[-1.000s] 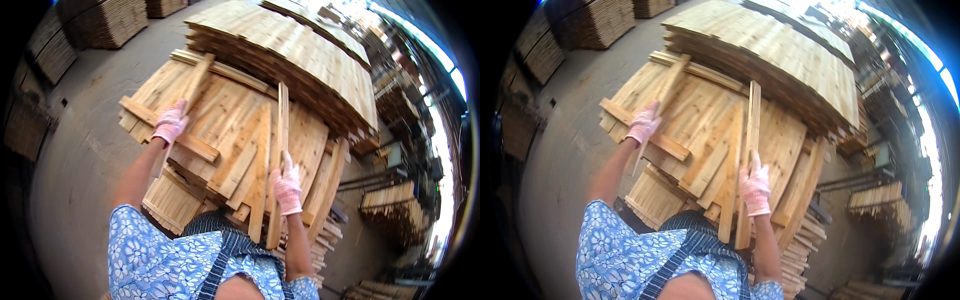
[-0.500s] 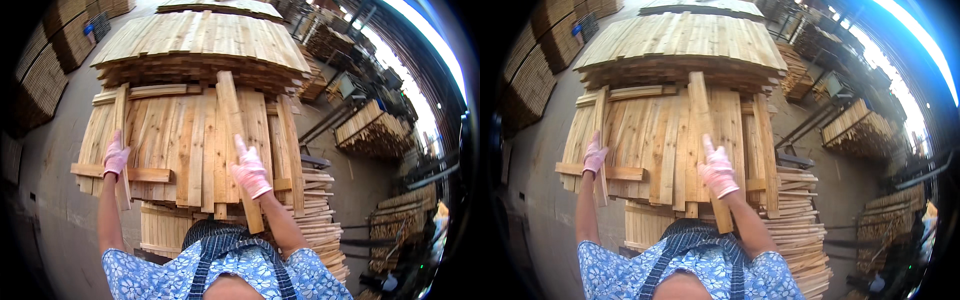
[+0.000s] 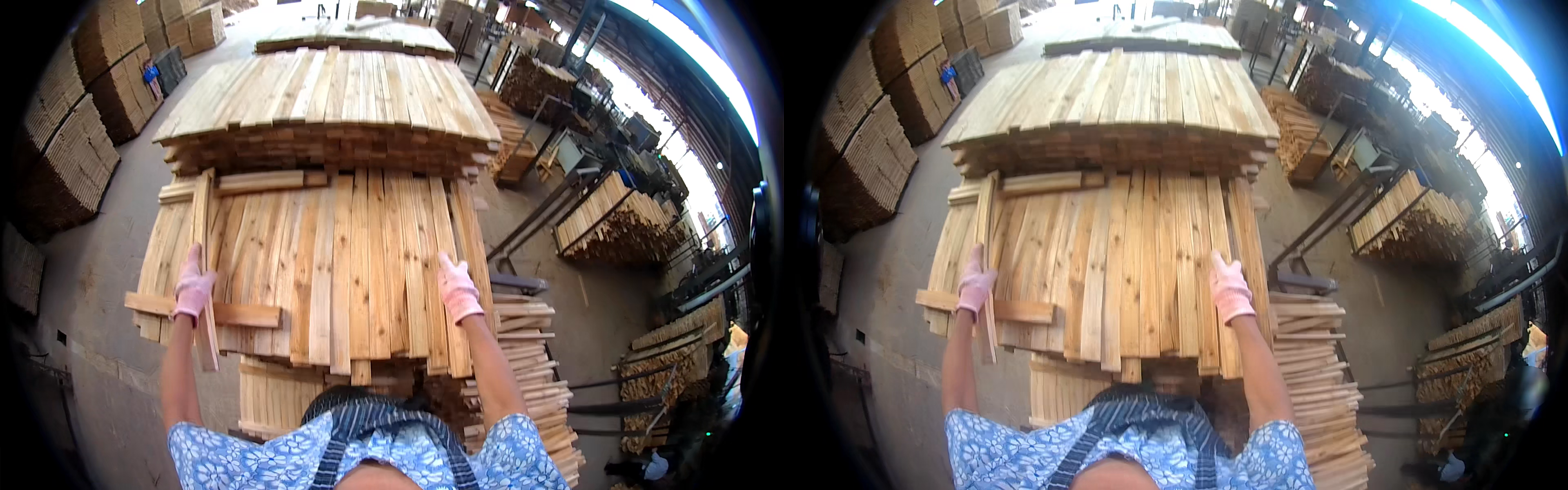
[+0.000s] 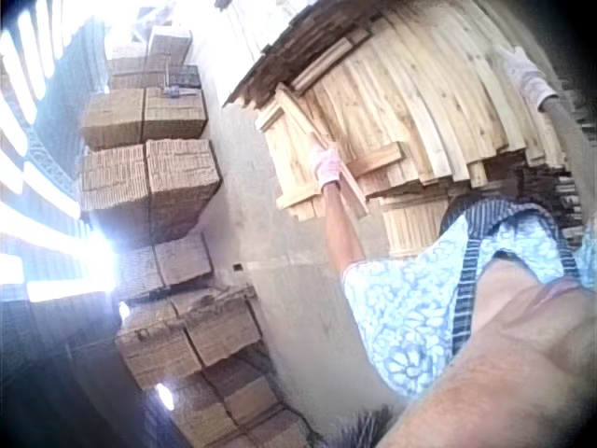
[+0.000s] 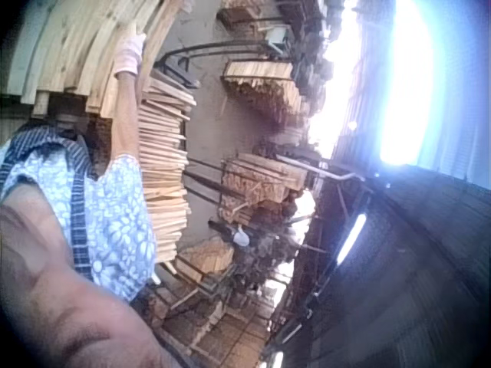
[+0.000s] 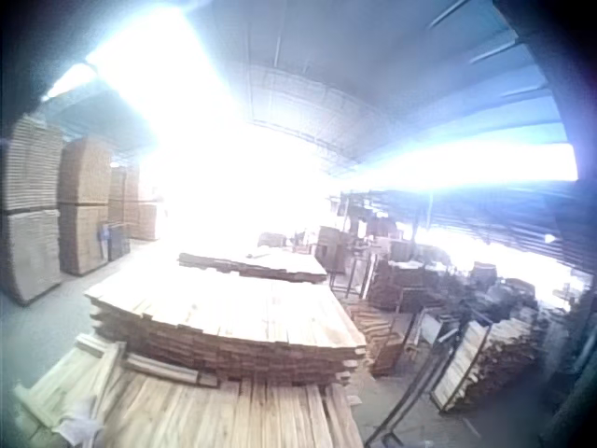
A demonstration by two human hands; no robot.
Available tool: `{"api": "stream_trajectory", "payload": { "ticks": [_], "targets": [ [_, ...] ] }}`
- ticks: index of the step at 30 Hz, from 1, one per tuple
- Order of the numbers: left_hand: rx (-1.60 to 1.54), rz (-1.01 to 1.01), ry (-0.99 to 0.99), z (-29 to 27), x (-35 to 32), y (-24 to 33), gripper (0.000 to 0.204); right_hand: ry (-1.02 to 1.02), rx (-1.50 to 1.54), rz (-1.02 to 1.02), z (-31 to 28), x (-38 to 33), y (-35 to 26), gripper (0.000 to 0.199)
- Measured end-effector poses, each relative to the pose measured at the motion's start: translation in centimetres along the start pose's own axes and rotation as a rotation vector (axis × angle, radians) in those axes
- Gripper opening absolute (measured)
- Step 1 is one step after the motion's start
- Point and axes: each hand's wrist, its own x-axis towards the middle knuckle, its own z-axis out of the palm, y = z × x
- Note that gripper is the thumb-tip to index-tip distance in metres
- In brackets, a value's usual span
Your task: The person repeatedly picks up small wooden planks from a large pile and stacks them onto a separate, organized stack. They wear pink gloves and handle the wood by hand, moving back and forth between the two piles.
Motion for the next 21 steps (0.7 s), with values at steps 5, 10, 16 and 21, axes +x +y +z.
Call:
{"api": "stream_trajectory", "payload": {
  "ticks": [5,10,16,21],
  "targets": [
    [-0.477,-0.122,-0.185,-1.8,-6.4,16.5,0.083,-0.142,0.730,0.322,-1.5,-0.8,-1.3,0.051],
    [-0.246,0.060,-0.334,8.7,-10.1,23.2,0.084,-0.416,0.469,0.287,-11.3,0.3,-6.1,0.056],
    [0.445,0.162,-0.287,16.2,-11.1,25.5,0.075,0.069,-0.066,0.189,-16.5,0.6,-4.4,0.075],
    [0.376,0.125,-0.380,16.0,-10.6,27.6,0.078,-0.452,0.226,0.500,-13.8,0.1,-0.9,0.085]
  ]
}}
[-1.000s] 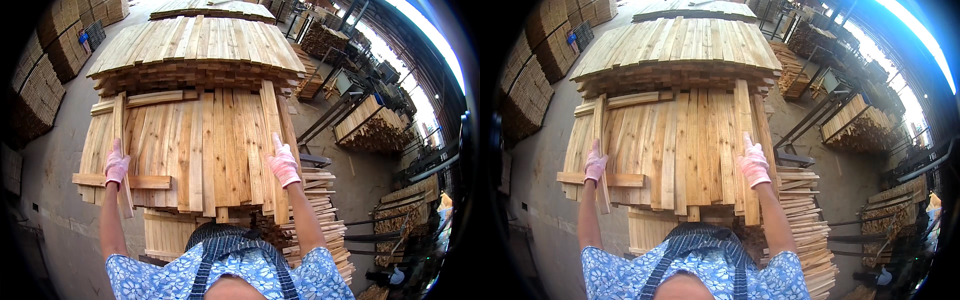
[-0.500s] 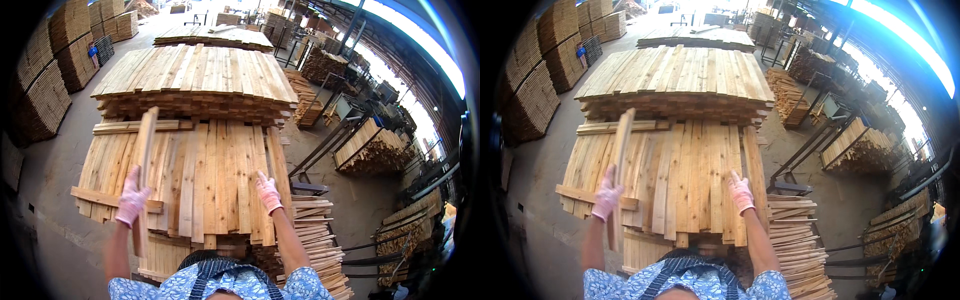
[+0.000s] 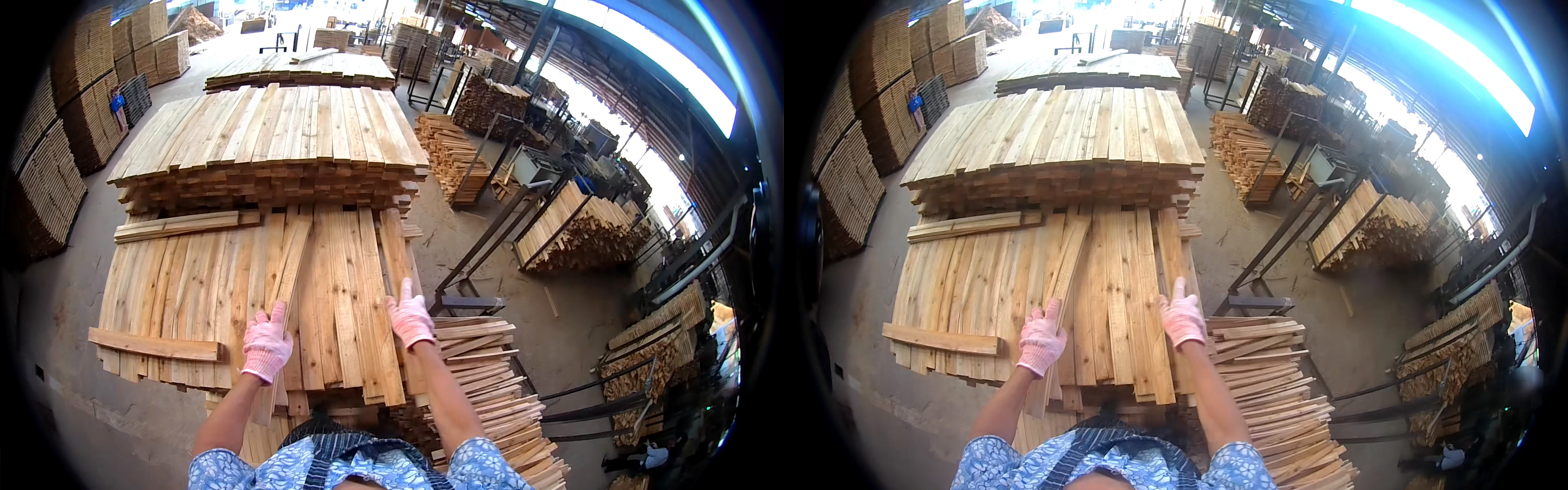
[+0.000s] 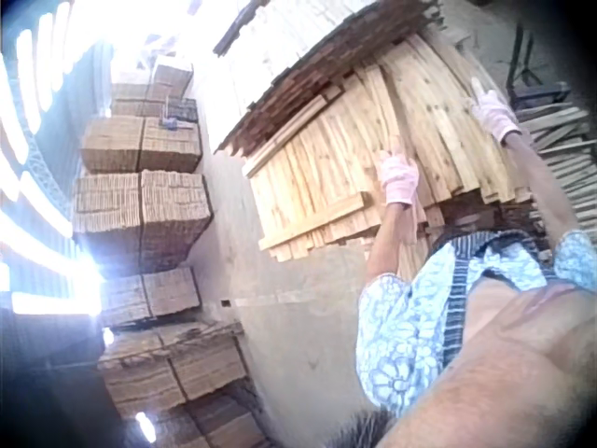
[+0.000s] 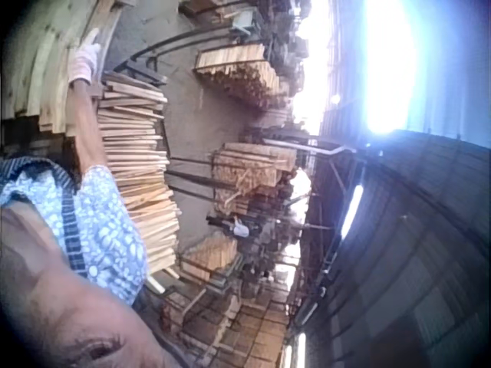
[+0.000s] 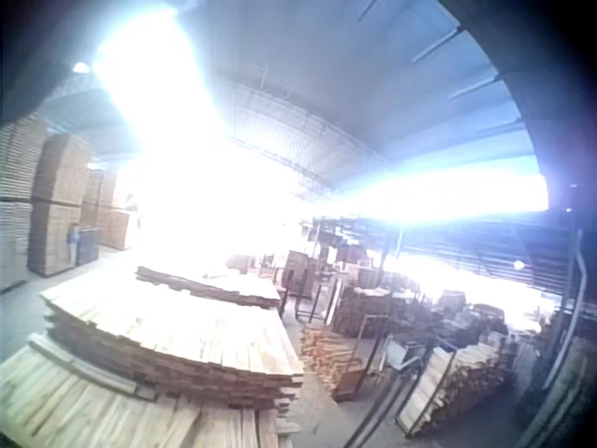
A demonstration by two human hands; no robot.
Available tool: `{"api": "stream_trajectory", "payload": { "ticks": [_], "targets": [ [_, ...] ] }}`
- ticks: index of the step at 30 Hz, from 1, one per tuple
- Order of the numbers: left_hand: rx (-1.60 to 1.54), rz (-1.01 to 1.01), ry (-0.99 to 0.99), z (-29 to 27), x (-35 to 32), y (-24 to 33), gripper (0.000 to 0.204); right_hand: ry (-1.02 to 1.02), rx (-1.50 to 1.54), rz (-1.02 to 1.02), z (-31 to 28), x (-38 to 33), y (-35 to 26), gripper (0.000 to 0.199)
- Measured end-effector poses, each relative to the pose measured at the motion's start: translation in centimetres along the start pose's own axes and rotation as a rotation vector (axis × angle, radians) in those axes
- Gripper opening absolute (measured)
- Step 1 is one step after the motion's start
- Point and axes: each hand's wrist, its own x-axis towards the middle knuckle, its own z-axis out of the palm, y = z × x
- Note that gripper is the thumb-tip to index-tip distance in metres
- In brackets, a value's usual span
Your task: The person repeatedly picks up small wooden planks from a large pile and stacks them onto a separate, organized stack. They wear pink gloves and handle the wood by hand, moving back and forth between the two piles.
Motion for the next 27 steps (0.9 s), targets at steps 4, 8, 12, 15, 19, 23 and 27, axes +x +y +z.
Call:
{"api": "stream_trajectory", "payload": {
  "ticks": [4,8,12,15,19,23,27],
  "targets": [
    [0.030,-0.018,0.003,-0.3,0.1,-0.4,0.077,0.007,0.020,-0.087,0.0,-1.5,-3.0,0.077],
    [-0.585,0.054,-0.059,-0.6,-1.5,0.5,0.079,-0.002,0.043,-0.155,0.1,-0.4,-0.8,0.073],
    [-1.335,0.165,-0.096,-2.4,-1.9,4.2,0.088,0.015,0.129,-0.201,-2.7,-2.0,-1.2,0.075],
    [-1.405,0.120,-0.262,-2.1,-2.1,11.6,0.087,-0.473,1.255,-0.226,-3.1,-4.8,-1.6,0.078],
    [-1.330,0.401,-0.072,6.0,1.2,16.5,0.095,-0.299,1.344,-0.444,-3.5,-4.8,-0.1,0.071],
    [-0.662,0.572,-0.387,0.2,-0.6,18.2,0.102,-0.349,1.579,-0.240,-7.1,-5.7,2.7,0.080],
    [-0.386,0.543,-0.219,-0.8,-3.2,18.8,0.090,-0.086,0.986,-0.323,-7.0,-1.6,6.6,0.085]
  ]
}}
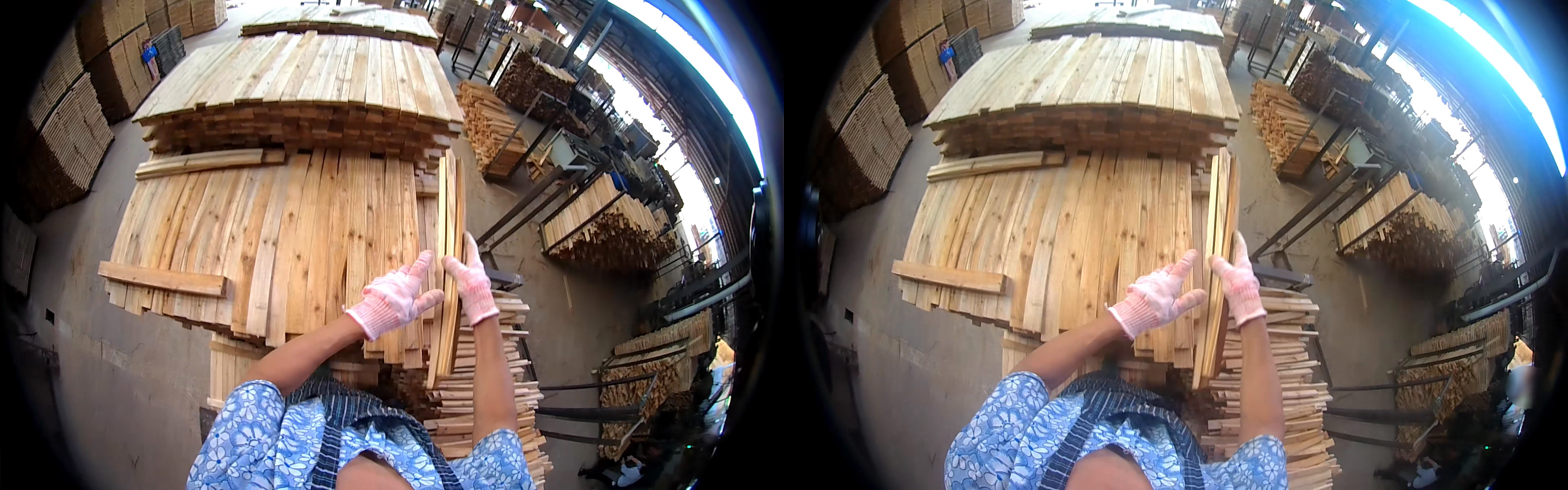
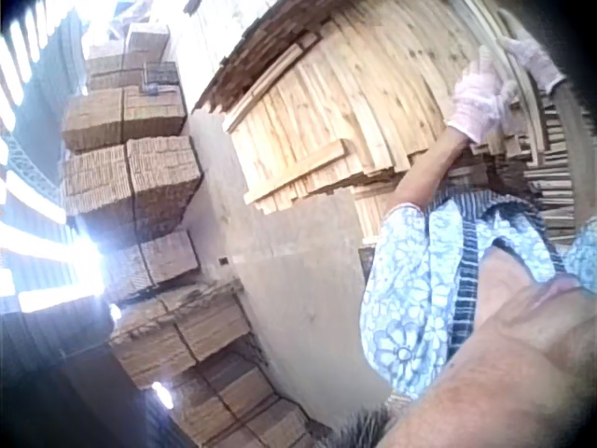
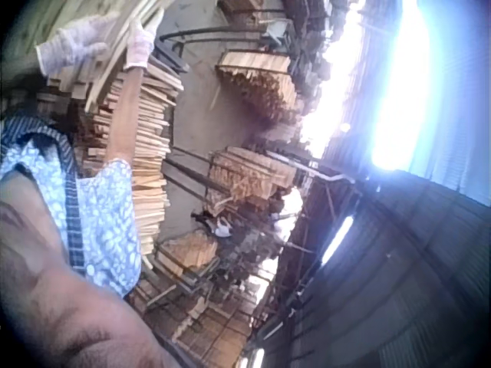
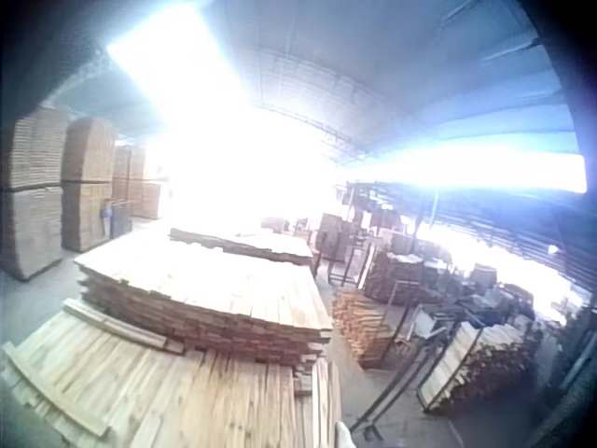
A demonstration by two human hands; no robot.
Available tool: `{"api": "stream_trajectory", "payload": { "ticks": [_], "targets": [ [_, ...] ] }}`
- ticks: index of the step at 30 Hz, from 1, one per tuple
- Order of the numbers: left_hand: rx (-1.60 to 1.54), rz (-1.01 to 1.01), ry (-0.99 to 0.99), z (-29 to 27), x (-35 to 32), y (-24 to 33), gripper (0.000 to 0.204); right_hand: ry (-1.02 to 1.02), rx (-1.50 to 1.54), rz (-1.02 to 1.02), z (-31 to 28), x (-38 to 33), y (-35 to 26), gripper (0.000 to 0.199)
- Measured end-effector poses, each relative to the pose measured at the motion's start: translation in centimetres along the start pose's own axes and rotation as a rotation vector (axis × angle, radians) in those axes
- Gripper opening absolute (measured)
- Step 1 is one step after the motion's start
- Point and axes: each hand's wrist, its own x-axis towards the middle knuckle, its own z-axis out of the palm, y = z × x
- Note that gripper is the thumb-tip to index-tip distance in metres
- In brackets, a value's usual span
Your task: The person repeatedly picks up small wooden planks from a large pile and stacks them onto a separate, organized stack. They wear pink gloves and handle the wood by hand, moving back and forth between the two piles.
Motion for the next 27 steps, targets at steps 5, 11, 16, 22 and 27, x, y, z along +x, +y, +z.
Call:
{"api": "stream_trajectory", "payload": {
  "ticks": [5,11,16,22,27],
  "targets": [
    [0.242,0.333,-0.001,7.6,-6.5,-0.7,0.093,0.134,-0.994,0.133,1.0,4.0,7.3,0.083],
    [0.324,0.446,0.175,12.2,-7.3,-2.8,0.094,0.100,-0.959,0.164,3.2,3.6,5.0,0.077],
    [0.440,0.400,0.206,12.4,-7.1,-2.8,0.093,0.056,-0.956,0.130,6.8,4.4,5.5,0.082],
    [0.365,0.441,0.315,11.8,-6.4,-2.7,0.087,0.053,-0.770,-0.152,0.9,3.5,8.3,0.072],
    [0.422,0.667,0.282,13.9,-6.3,-3.6,0.056,0.060,-0.978,-0.106,-0.3,4.0,11.1,0.056]
  ]
}}
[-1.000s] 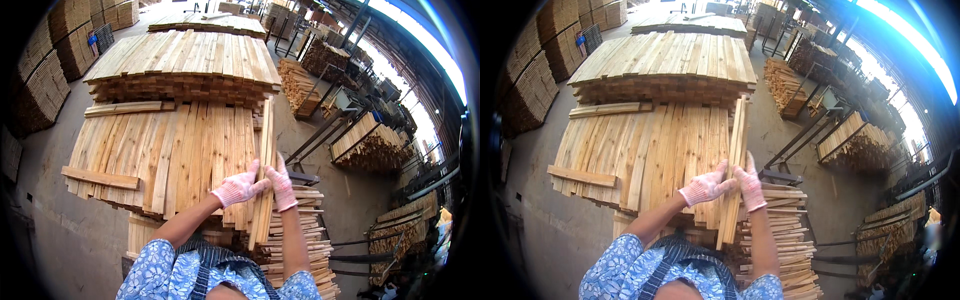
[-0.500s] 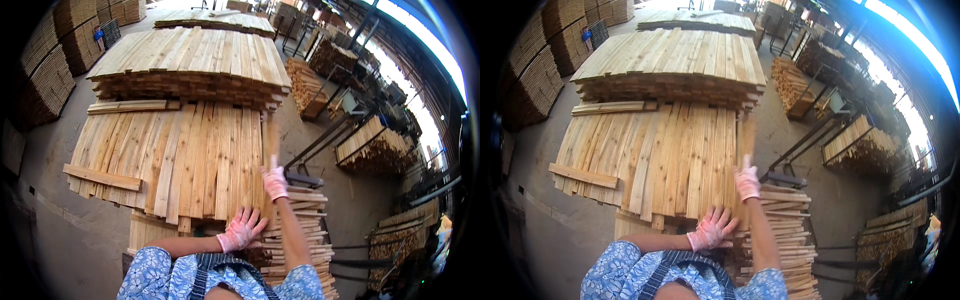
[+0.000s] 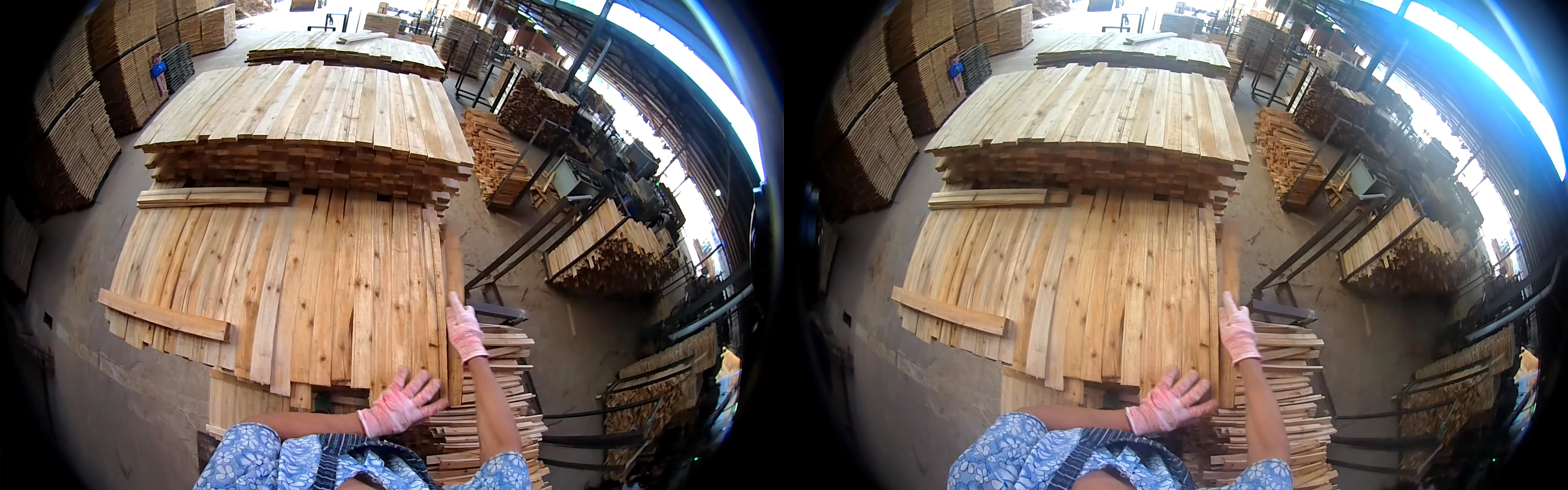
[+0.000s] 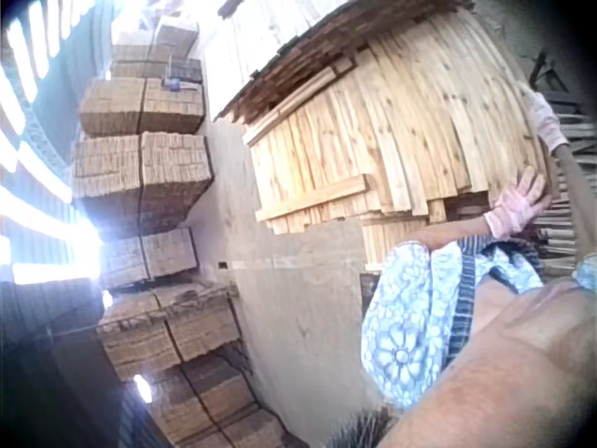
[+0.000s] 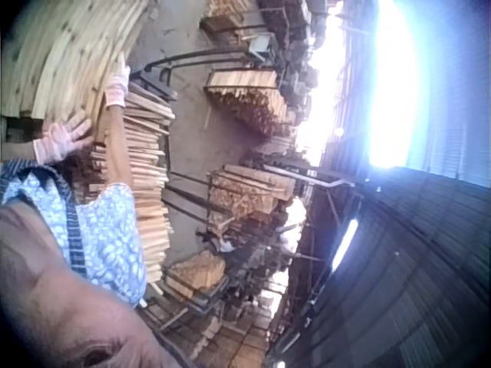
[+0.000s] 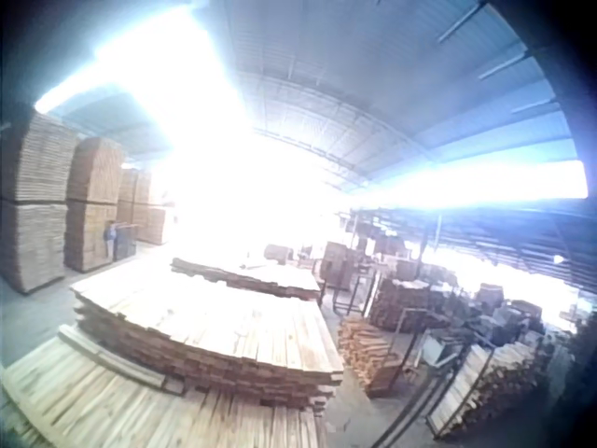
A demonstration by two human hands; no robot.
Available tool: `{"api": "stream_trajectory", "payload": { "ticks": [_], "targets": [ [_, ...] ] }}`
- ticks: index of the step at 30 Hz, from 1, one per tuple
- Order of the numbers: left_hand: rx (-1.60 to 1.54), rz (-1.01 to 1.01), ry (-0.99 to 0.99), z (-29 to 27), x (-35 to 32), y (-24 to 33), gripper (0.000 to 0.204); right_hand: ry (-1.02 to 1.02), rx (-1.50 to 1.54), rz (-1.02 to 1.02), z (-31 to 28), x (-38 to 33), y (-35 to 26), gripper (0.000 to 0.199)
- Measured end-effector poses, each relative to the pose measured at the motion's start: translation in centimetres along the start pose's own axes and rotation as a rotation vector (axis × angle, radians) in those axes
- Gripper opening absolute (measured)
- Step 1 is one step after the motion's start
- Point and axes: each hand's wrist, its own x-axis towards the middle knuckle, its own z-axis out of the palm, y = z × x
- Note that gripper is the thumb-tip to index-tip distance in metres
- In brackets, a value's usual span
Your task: The person repeatedly picks up small wooden planks from a large pile and stacks them onto a separate, organized stack. They wear pink gloves and handle the wood by hand, moving back and forth between the two piles.
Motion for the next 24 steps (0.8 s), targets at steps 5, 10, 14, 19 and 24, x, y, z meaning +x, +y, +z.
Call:
{"api": "stream_trajectory", "payload": {
  "ticks": [5,10,14,19,24],
  "targets": [
    [0.070,0.017,-0.006,1.4,0.6,1.6,0.054,0.170,0.347,-0.108,5.5,1.3,3.1,0.048],
    [0.031,0.018,-0.027,0.6,1.9,0.5,0.052,0.162,0.369,-0.089,3.1,1.3,0.3,0.040],
    [0.100,0.054,-0.059,-0.9,3.4,-1.2,0.051,0.107,0.326,0.001,2.5,3.6,-0.8,0.037],
    [0.108,0.110,-0.122,-1.9,4.9,-1.3,0.049,0.103,0.496,0.066,2.3,2.4,-0.6,0.036],
    [0.194,0.052,-0.354,-3.0,4.6,-0.2,0.054,0.077,0.669,-0.004,0.1,2.3,-2.3,0.047]
  ]
}}
